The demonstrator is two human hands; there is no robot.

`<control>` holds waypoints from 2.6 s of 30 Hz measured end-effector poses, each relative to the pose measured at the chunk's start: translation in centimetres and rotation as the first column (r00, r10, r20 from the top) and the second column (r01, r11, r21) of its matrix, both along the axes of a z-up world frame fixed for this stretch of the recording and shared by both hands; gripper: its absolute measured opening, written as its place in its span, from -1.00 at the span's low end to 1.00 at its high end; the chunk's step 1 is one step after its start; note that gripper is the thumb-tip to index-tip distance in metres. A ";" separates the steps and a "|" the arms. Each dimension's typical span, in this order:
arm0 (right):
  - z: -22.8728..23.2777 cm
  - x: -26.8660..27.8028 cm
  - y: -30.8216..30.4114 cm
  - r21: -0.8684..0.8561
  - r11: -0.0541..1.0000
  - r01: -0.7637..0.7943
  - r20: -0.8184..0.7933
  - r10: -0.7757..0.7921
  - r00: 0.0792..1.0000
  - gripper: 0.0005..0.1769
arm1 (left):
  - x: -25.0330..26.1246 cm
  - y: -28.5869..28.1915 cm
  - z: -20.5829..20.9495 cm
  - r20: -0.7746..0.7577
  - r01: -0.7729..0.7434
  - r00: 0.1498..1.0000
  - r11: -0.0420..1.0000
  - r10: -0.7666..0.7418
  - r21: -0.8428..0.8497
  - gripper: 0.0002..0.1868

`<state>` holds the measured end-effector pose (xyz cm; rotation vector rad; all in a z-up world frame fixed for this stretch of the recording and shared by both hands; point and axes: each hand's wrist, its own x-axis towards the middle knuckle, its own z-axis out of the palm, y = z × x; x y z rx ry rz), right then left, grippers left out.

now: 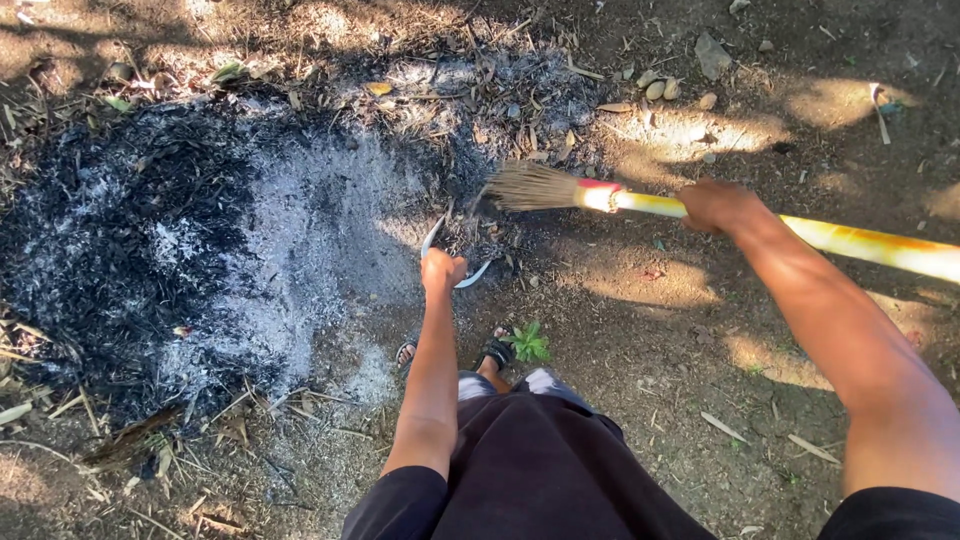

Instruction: Sweeping ash and outdoor debris into a dustpan.

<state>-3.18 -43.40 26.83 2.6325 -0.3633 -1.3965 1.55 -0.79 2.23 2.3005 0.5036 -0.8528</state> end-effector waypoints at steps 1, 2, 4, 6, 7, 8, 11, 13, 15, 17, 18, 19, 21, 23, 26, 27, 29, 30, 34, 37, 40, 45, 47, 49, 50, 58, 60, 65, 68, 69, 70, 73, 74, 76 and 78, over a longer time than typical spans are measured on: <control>-0.3 -0.3 0.2 0.001 1.000 0.006 0.001 -0.006 1.000 -0.75 | -0.1 0.0 0.2 0.001 0.006 1.000 1.000 -0.006 0.001 -0.58; -0.6 -0.7 0.4 -0.061 0.998 -0.029 -0.002 0.029 1.000 -0.75 | -0.3 0.1 0.5 -0.004 0.002 1.000 1.000 -0.002 -0.002 -0.57; -1.5 -1.3 0.7 -0.125 0.991 -0.057 -0.005 0.057 0.998 -0.75 | -0.3 0.0 0.6 -0.006 0.005 1.000 1.000 -0.005 -0.005 -0.56; -3.0 -1.8 1.2 -0.102 0.992 -0.073 0.050 0.078 0.996 -0.74 | -0.3 0.1 0.2 0.003 -0.022 1.000 1.000 0.022 -0.016 -0.56; -3.5 -2.1 1.9 -0.103 0.992 -0.071 0.049 0.076 0.996 -0.74 | -0.6 0.1 -0.1 0.003 -0.020 1.000 1.000 0.020 -0.016 -0.56; -4.0 -2.4 2.8 -0.087 0.995 0.038 0.050 -0.034 0.998 -0.73 | -0.8 0.2 -0.4 0.018 -0.030 0.999 0.999 0.030 -0.025 -0.56; -5.4 -2.8 4.3 -0.085 0.994 -0.064 0.002 0.064 0.998 -0.74 | -0.9 0.6 -0.9 0.072 -0.049 0.996 0.998 0.052 -0.045 -0.58; -5.5 -3.8 4.6 -0.089 0.960 -0.266 -0.051 0.263 0.964 -0.74 | -1.9 0.7 -1.6 0.105 -0.050 0.993 0.997 0.056 -0.059 -0.59; -4.2 -3.3 4.6 0.015 0.970 -0.242 -0.017 0.242 0.970 -0.76 | -1.7 0.5 -2.5 0.128 -0.050 0.990 0.997 0.057 -0.057 -0.61; 0.1 -2.7 4.8 0.012 0.987 -0.162 -0.013 0.163 0.987 -0.78 | -1.1 0.0 -2.7 0.162 -0.057 0.985 0.997 0.065 -0.055 -0.62; 2.0 -2.6 5.1 0.016 0.997 -0.075 -0.019 0.075 0.997 -0.80 | -1.3 0.1 -3.0 0.182 -0.057 0.981 0.997 0.065 -0.046 -0.62; 2.1 -2.4 4.2 0.022 0.996 -0.085 -0.024 0.085 0.996 -0.80 | -1.9 0.4 -2.6 0.178 -0.067 0.981 0.997 0.073 -0.041 -0.62; 2.8 -1.0 1.9 0.029 0.997 -0.078 -0.021 0.079 0.997 -0.74 | -2.2 0.4 -1.7 0.190 -0.048 0.980 0.998 0.054 -0.036 -0.60; 2.2 0.2 1.2 0.000 0.998 -0.065 0.005 0.065 0.998 -0.73 | -1.8 0.5 -1.1 0.162 -0.051 0.985 0.998 0.056 -0.032 -0.59; -1.8 1.1 0.6 -0.057 0.997 -0.047 0.105 0.053 0.993 -0.74 | -1.9 0.2 -0.2 0.102 -0.043 0.994 0.999 0.044 -0.019 -0.56; -3.5 1.5 0.4 -0.088 0.995 -0.050 0.187 0.066 0.980 -0.74 | -1.5 -0.2 0.3 0.079 -0.040 0.996 0.999 0.041 -0.011 -0.56; -6.1 2.2 2.6 -0.091 0.996 -0.017 0.183 0.033 0.982 -0.72 | -1.6 -0.3 0.1 0.074 -0.030 0.997 1.000 0.030 -0.002 -0.55; -7.4 2.6 3.8 -0.094 0.996 0.007 0.174 0.009 0.985 -0.67 | -1.6 -0.3 -0.1 0.063 -0.028 0.998 1.000 0.027 0.009 -0.54; -13.9 1.5 6.0 -0.073 0.977 -0.199 0.163 0.208 0.964 -0.74 | -2.2 0.8 -2.8 0.119 0.015 0.993 1.000 -0.018 0.023 -0.53; -13.2 -0.8 8.0 0.058 0.992 -0.116 0.250 0.098 0.963 -0.73 | -1.0 0.7 -2.8 0.144 0.024 0.989 1.000 -0.026 0.018 -0.52; -13.1 -3.0 8.1 0.048 0.976 -0.212 0.177 0.200 0.964 -0.75 | 0.9 0.4 -3.8 0.104 0.076 0.991 0.996 -0.080 0.042 -0.50; -6.8 -5.4 9.2 0.116 0.991 -0.069 0.045 0.064 0.997 -0.69 | 0.9 0.0 -0.9 0.031 0.075 0.997 0.995 -0.077 0.060 -0.47; -6.4 -5.4 10.4 0.114 0.987 -0.111 0.076 0.103 0.992 -0.71 | 1.2 -0.5 0.2 0.009 0.075 0.997 0.996 -0.075 0.051 -0.44; -6.4 -5.0 12.1 0.118 0.981 -0.155 0.100 0.143 0.985 -0.73 | 1.4 -0.4 -0.4 -0.022 0.072 0.997 0.996 -0.071 0.052 -0.42; -6.6 -4.7 13.2 0.088 0.981 -0.170 0.090 0.162 0.983 -0.74 | 1.4 -0.1 -1.6 -0.025 0.080 0.997 0.995 -0.078 0.053 -0.43; -14.9 0.3 15.8 0.037 0.999 0.000 0.300 -0.011 0.954 -0.76 | 6.5 1.1 -15.0 -0.582 -0.483 0.796 0.755 0.167 -0.444 -0.94; -19.7 -2.1 18.2 0.074 0.935 0.348 0.371 -0.349 0.861 -0.72 | 5.2 3.7 -13.7 -0.501 -0.252 0.761 0.523 -0.412 -0.814 -0.71; -18.5 -1.5 21.0 0.062 0.952 0.301 0.356 -0.303 0.884 -0.70 | 6.6 3.8 -12.7 -0.655 -0.550 0.716 0.383 -0.242 -0.743 -0.82; -18.4 -3.8 24.4 0.065 0.896 0.439 0.168 -0.444 0.880 -0.63 | 5.9 5.7 -14.5 -0.871 -0.811 0.475 0.323 -0.124 -0.488 -0.72; -18.8 -4.5 24.8 0.049 0.917 0.395 0.231 -0.396 0.889 -0.65 | 6.4 5.5 -15.4 -0.935 -0.894 0.339 0.276 -0.103 -0.354 -0.70; -18.4 -5.1 25.8 0.051 0.909 0.414 0.227 -0.414 0.881 -0.65 | 6.3 6.2 -15.3 -0.937 -0.889 0.334 0.295 -0.106 -0.350 -0.70; -17.5 -6.5 27.2 0.104 0.839 0.535 0.171 -0.545 0.821 -0.66 | 6.3 6.5 -15.2 -0.906 -0.832 0.402 0.361 -0.131 -0.421 -0.81; -17.7 -6.8 27.5 0.093 0.858 0.506 0.185 -0.514 0.838 -0.67 | 6.3 6.6 -15.3 -0.880 -0.780 0.463 0.426 -0.101 -0.459 -0.81; -17.6 -8.2 29.5 0.090 0.868 0.488 0.176 -0.496 0.850 -0.69 | 4.9 8.4 -15.6 -0.858 -0.722 0.510 0.508 -0.067 -0.469 -0.82; -16.1 -8.6 29.6 0.083 0.867 0.490 0.176 -0.497 0.850 -0.70 | 3.9 8.2 -15.6 -0.884 -0.753 0.421 0.465 -0.203 -0.465 -0.82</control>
